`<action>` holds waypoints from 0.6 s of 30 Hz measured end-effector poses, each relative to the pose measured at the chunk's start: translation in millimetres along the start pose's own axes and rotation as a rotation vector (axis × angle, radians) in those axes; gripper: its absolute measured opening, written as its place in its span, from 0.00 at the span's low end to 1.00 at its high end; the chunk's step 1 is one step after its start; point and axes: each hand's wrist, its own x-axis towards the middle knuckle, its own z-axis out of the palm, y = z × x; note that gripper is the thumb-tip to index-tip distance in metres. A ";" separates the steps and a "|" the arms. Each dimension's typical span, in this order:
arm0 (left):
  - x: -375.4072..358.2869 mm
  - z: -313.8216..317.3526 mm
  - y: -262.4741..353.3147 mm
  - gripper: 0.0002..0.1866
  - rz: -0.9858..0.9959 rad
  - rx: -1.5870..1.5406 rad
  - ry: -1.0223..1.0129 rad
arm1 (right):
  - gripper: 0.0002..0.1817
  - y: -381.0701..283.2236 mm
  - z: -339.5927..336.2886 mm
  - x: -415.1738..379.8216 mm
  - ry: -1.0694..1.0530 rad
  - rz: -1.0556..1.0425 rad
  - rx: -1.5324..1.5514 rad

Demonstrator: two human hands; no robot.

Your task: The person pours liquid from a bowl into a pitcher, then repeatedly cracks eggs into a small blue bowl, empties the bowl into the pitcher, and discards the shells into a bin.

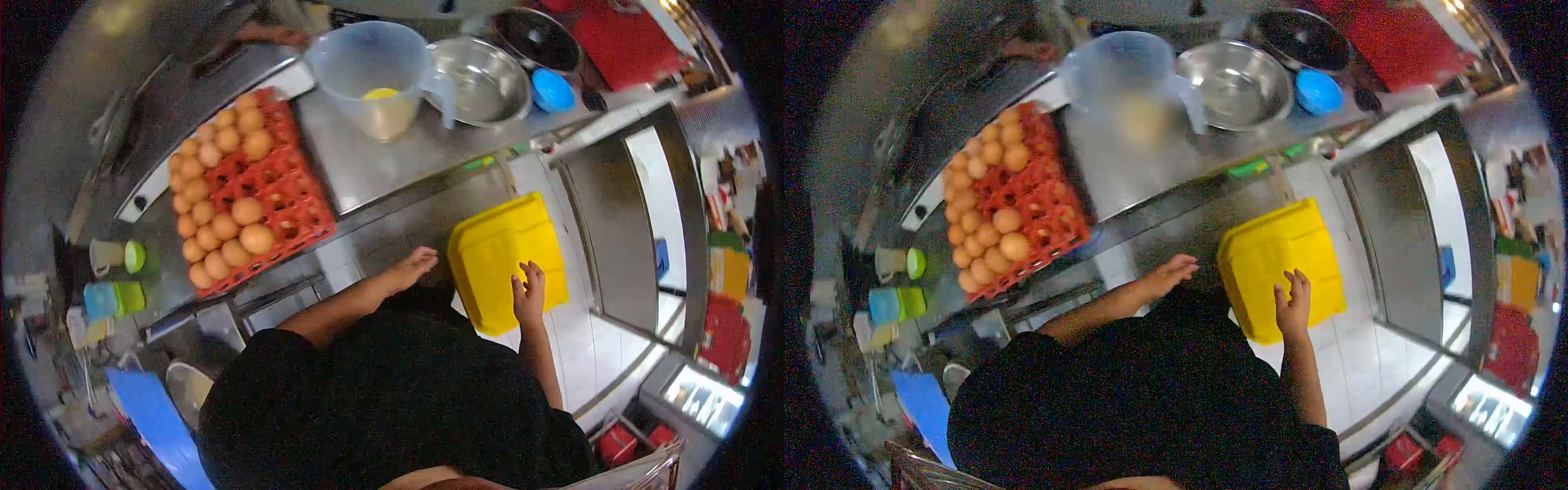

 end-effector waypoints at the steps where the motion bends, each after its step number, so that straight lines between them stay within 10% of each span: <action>1: -5.4 -1.0 15.7 0.21 0.132 -0.009 -0.020 | 0.18 -5.2 3.3 4.9 -0.011 -0.062 -0.027; 6: -81.8 -32.3 126.7 0.21 0.467 0.337 0.034 | 0.17 -38.2 12.5 24.0 -0.069 -0.139 0.018; 12: -193.9 -77.5 204.2 0.21 0.788 0.899 0.820 | 0.16 -51.9 10.3 53.5 -0.052 -0.333 0.027; 18: -224.5 -109.5 210.4 0.23 0.209 1.338 1.232 | 0.16 -43.0 -9.3 63.4 -0.029 -0.414 -0.010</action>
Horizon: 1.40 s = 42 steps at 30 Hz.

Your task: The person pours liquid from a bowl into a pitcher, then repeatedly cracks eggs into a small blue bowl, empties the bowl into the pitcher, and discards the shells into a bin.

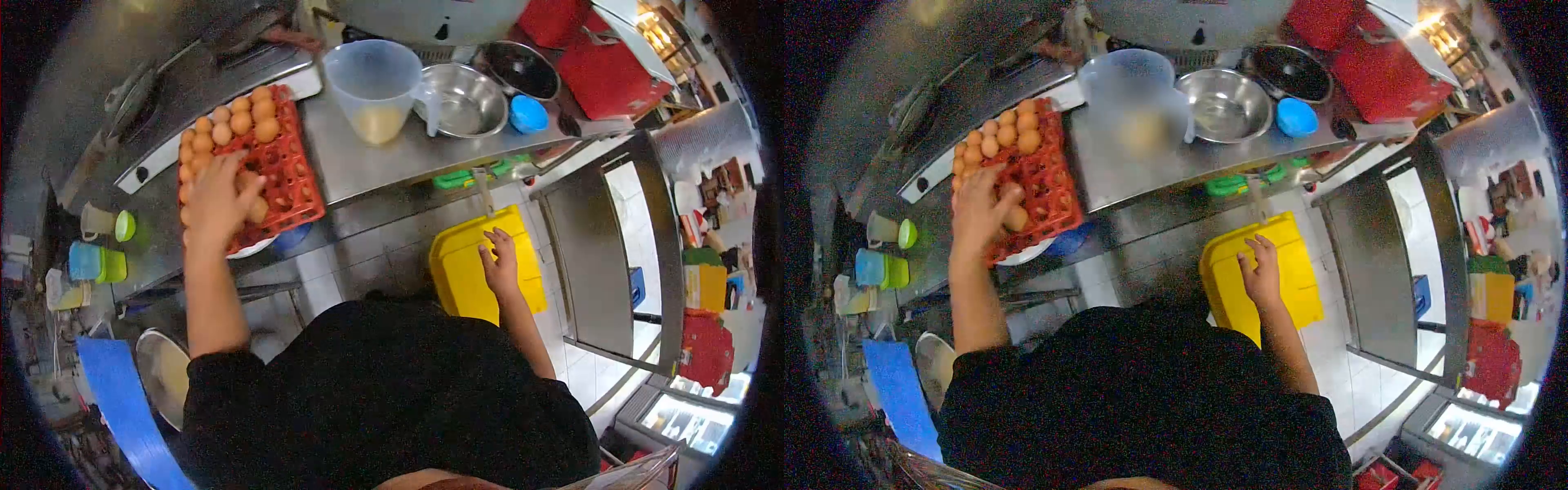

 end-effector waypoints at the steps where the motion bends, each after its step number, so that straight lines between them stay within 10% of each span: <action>1: 0.4 4.8 -6.8 0.23 -0.034 0.029 -0.042 | 0.17 4.7 -5.1 1.7 0.004 0.002 0.022; 8: -0.5 12.4 11.4 0.22 -0.199 0.176 -0.137 | 0.17 53.8 -46.8 80.1 0.178 -0.157 -0.063; 17: 30.1 5.5 28.8 0.23 0.079 0.010 0.028 | 0.17 -59.4 -61.6 162.7 0.130 -0.210 0.065; 30: 125.8 41.9 39.9 0.31 0.512 -0.160 -0.113 | 0.17 -70.4 -17.0 170.4 0.115 0.148 0.322; 42: 117.9 19.7 43.0 0.30 0.585 -0.207 -0.115 | 0.21 -19.7 -34.8 208.9 0.157 0.337 -0.156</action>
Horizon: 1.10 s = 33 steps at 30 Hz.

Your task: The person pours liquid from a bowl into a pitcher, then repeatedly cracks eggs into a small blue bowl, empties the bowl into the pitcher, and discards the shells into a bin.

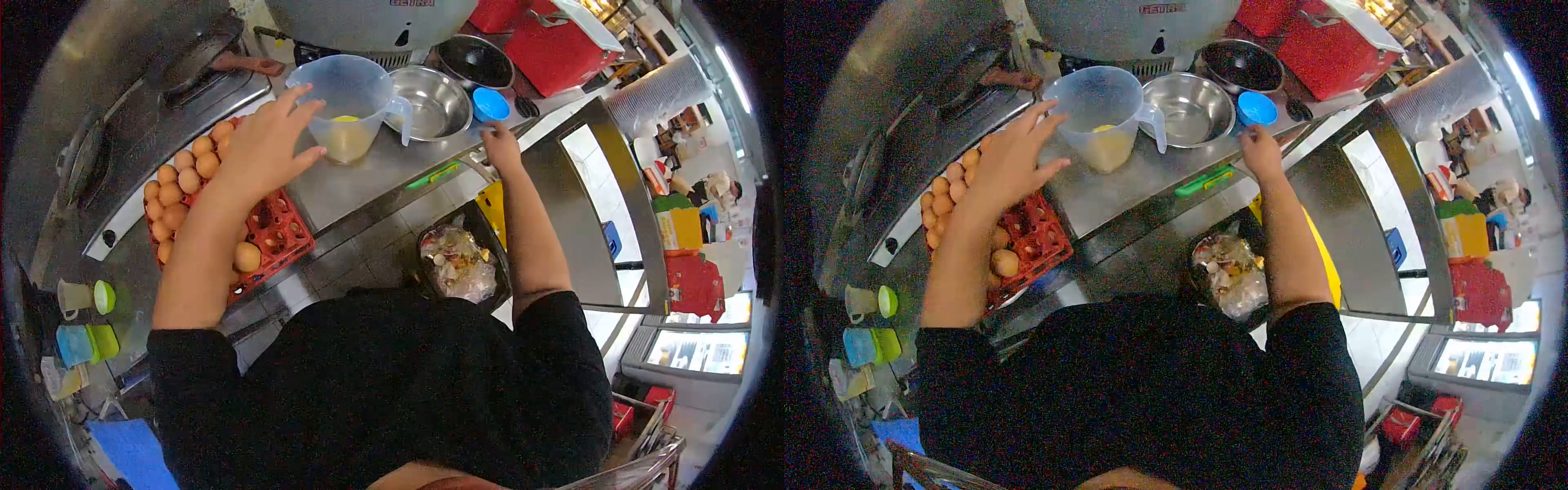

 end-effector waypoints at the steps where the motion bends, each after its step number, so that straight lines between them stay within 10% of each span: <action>1: -1.9 -5.9 3.1 0.29 0.010 0.012 0.024 | 0.23 -3.7 5.6 2.0 -0.032 -0.074 -0.064; 10: -46.6 -25.0 33.3 0.27 -0.075 -0.049 0.110 | 0.31 -37.2 4.5 -15.5 -0.284 -0.284 -0.177; 21: -115.9 38.2 60.1 0.24 -0.289 -0.298 0.163 | 0.21 45.5 -11.6 -55.3 0.080 -0.290 0.022; 28: -216.3 5.8 -22.5 0.28 -0.654 0.012 0.720 | 0.18 15.7 -98.6 -96.4 0.022 -0.427 0.038; 33: -310.2 18.5 -61.8 0.36 -1.221 -0.748 1.257 | 0.17 -49.6 -134.0 -115.1 -0.073 -0.634 0.169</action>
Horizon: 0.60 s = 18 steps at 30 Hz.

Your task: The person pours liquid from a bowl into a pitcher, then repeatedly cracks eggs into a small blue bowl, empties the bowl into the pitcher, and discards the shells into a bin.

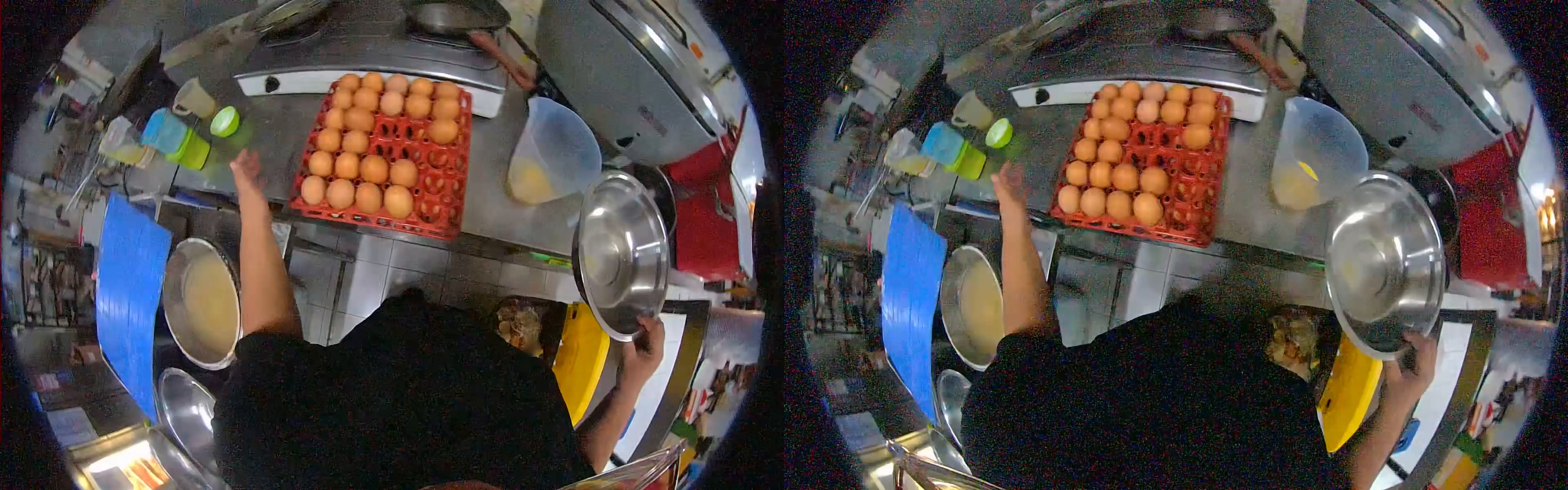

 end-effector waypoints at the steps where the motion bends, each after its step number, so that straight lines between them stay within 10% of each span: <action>1: 0.7 -3.9 -6.9 0.38 -0.213 -0.139 0.041 | 0.17 -13.5 2.9 6.7 -0.024 -0.040 0.011; 12: -38.4 -19.1 104.1 0.42 0.759 -0.375 0.528 | 0.18 -239.7 223.7 137.4 -0.465 -0.455 0.375; 18: -45.8 -31.9 78.3 0.40 0.971 -0.322 0.685 | 0.19 -328.8 398.8 149.9 -0.546 -0.775 0.406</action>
